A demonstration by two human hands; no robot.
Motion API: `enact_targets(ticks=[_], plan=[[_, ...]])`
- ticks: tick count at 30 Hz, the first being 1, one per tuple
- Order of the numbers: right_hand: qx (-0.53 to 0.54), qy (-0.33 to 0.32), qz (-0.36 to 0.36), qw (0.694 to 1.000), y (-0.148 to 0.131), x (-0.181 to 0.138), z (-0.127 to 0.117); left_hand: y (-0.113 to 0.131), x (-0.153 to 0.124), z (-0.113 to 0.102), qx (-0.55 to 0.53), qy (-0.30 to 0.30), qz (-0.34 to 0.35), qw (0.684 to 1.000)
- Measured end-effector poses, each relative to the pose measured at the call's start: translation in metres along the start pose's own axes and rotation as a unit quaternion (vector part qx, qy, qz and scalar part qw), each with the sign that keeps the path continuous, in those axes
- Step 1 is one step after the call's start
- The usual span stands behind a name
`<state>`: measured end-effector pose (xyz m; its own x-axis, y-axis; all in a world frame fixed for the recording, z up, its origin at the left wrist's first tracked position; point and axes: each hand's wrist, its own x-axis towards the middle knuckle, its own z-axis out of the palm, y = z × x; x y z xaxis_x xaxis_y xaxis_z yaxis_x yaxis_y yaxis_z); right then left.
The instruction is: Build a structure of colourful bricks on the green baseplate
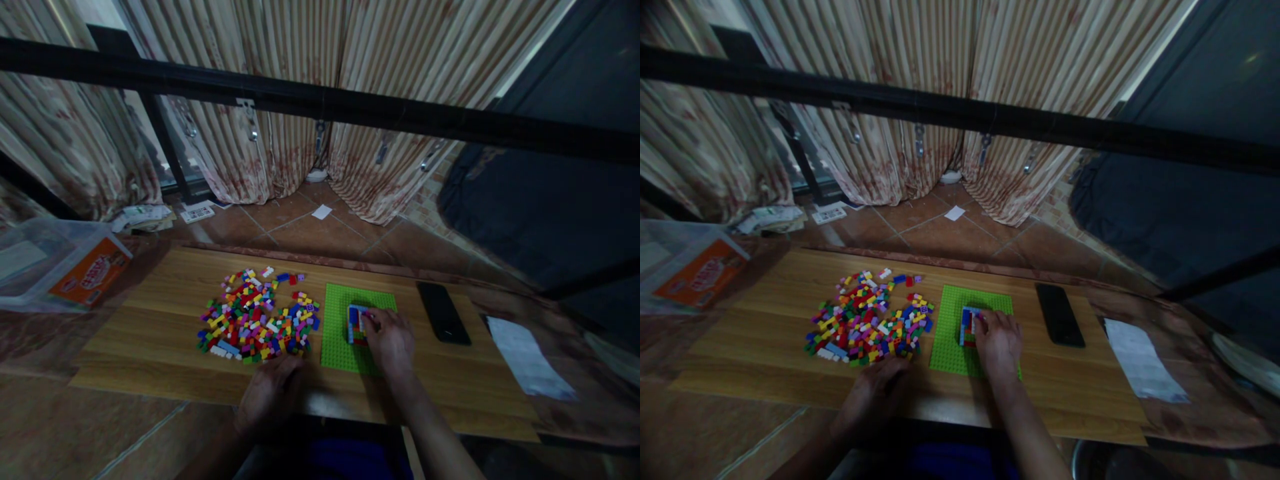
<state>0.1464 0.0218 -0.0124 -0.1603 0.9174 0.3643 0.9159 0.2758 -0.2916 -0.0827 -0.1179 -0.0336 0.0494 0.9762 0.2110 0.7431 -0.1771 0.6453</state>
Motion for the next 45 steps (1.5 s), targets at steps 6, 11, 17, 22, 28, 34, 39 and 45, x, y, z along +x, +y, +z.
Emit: enact_targets(ticks=[6,11,17,22,28,34,39,45], plan=[[0.033,-0.016,-0.032,0.999,0.013,0.000,-0.003,-0.001,0.000,0.001,-0.002,0.005,0.008,1.000],[0.096,0.034,-0.007,0.995,0.022,0.003,-0.006,0.000,0.000,0.000,0.006,0.010,0.004,1.000],[0.102,0.056,0.017,0.993,0.023,0.010,-0.001,0.002,0.001,-0.002,0.009,0.000,0.011,1.000],[0.091,0.016,0.030,0.995,0.019,0.009,0.009,-0.001,0.000,0.000,0.008,-0.001,0.009,1.000],[0.168,0.002,0.076,0.983,0.024,0.007,0.017,-0.001,0.000,0.000,0.006,0.008,0.014,1.000],[0.217,-0.012,0.139,0.966,0.029,0.009,0.027,-0.002,0.000,0.001,0.007,0.010,0.020,1.000],[0.258,-0.040,0.191,0.946,0.025,0.011,0.030,-0.006,-0.001,0.004,0.011,0.014,0.026,0.999],[0.312,-0.038,0.187,0.931,0.024,0.012,0.032,-0.006,-0.001,0.003,-0.003,0.013,0.027,1.000]])
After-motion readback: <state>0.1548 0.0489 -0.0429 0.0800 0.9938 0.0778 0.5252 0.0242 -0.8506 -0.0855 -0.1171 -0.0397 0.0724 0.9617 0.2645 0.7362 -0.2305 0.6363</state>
